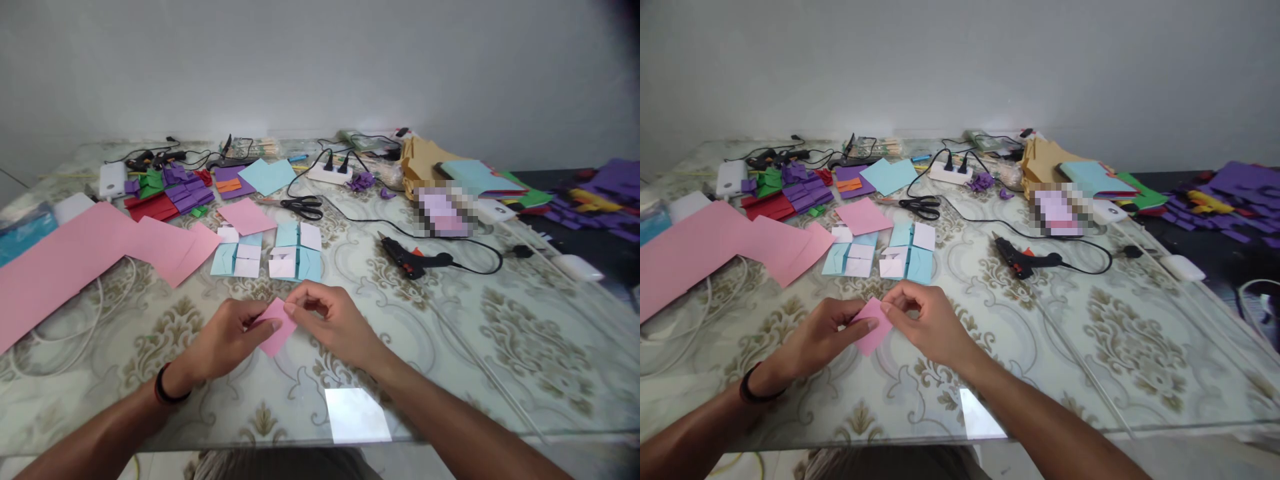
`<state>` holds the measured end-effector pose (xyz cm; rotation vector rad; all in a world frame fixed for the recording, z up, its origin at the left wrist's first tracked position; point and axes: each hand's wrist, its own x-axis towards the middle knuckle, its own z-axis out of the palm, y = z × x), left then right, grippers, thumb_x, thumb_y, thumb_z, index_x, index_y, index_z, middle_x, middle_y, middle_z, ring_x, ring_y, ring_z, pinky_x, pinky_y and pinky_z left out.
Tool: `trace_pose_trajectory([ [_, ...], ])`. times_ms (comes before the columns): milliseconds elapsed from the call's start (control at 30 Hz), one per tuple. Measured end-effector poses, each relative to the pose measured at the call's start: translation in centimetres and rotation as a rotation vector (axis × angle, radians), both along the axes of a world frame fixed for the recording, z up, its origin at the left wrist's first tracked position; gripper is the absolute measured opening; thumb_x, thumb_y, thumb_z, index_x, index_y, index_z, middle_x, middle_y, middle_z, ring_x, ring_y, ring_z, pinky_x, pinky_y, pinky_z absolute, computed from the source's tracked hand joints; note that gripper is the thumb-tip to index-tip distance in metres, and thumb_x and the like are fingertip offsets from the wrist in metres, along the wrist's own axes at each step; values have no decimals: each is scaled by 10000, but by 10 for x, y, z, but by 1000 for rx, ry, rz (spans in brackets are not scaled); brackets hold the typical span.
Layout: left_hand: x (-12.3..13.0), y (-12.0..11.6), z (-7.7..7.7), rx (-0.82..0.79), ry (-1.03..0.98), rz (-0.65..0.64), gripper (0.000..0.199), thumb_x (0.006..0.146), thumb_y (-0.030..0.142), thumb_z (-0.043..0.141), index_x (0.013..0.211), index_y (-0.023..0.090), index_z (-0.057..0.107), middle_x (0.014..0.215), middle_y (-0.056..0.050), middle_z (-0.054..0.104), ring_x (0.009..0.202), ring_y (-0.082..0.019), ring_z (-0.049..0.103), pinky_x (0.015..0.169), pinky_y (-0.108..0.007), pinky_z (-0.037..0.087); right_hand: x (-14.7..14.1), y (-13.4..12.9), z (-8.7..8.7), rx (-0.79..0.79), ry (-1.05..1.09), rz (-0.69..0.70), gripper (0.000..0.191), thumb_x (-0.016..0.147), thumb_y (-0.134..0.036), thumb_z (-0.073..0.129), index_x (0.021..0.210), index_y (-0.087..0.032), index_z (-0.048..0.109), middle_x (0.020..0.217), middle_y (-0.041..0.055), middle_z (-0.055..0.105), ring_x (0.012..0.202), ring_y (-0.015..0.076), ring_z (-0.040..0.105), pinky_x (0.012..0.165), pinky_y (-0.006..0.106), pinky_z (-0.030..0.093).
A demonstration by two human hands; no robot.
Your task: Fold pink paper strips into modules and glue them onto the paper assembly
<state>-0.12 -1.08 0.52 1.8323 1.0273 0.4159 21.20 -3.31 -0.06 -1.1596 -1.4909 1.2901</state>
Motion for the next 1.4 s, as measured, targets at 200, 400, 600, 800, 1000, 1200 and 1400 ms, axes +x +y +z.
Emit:
trace_pose_trajectory([
  [200,2,-3,2,-13,-11,-39,390,1007,340,502,677,204,345,667,56,298,629,-117,281,573,-274,229,0,0,1,31,-9,41,160,947,-296,649,816,-204,661,749,-5,637,716,149,579,686,277,458],
  [400,2,-4,5,43,18,-19,464,1056,407,422,661,209,282,638,58,233,589,-112,234,552,-286,206,-2,1,1,7,29,39,142,940,-310,663,841,-208,671,749,-8,630,721,151,583,691,281,464],
  [600,4,-6,4,83,10,-37,426,1045,349,456,663,198,342,630,57,278,585,-107,270,549,-278,218,-3,1,-3,8,43,58,103,928,-274,672,857,-203,693,792,8,672,749,156,608,714,288,479],
  [800,3,-8,8,194,0,30,426,1040,326,504,646,178,439,588,66,335,565,-94,315,558,-258,264,-2,1,-3,-12,28,55,103,917,-276,688,847,-200,688,769,-4,651,735,150,591,709,283,470],
  [1000,5,-8,7,170,-27,25,291,1039,308,512,838,168,668,644,48,536,592,-99,446,563,-229,334,-1,1,-3,0,29,89,80,877,-203,695,801,-186,676,763,-2,645,735,149,578,722,288,475],
  [1200,2,-11,8,310,-64,13,309,1038,262,517,789,158,667,630,45,568,569,-87,479,577,-217,366,-1,1,-1,4,40,129,79,849,-183,691,772,-181,672,747,-6,638,725,147,570,715,285,464],
  [1400,-14,2,15,312,-93,221,331,1036,308,543,748,170,629,599,58,486,555,-89,422,533,-214,344,14,10,4,-39,26,44,58,804,-191,683,755,-185,652,736,-5,626,715,149,558,715,293,457],
])
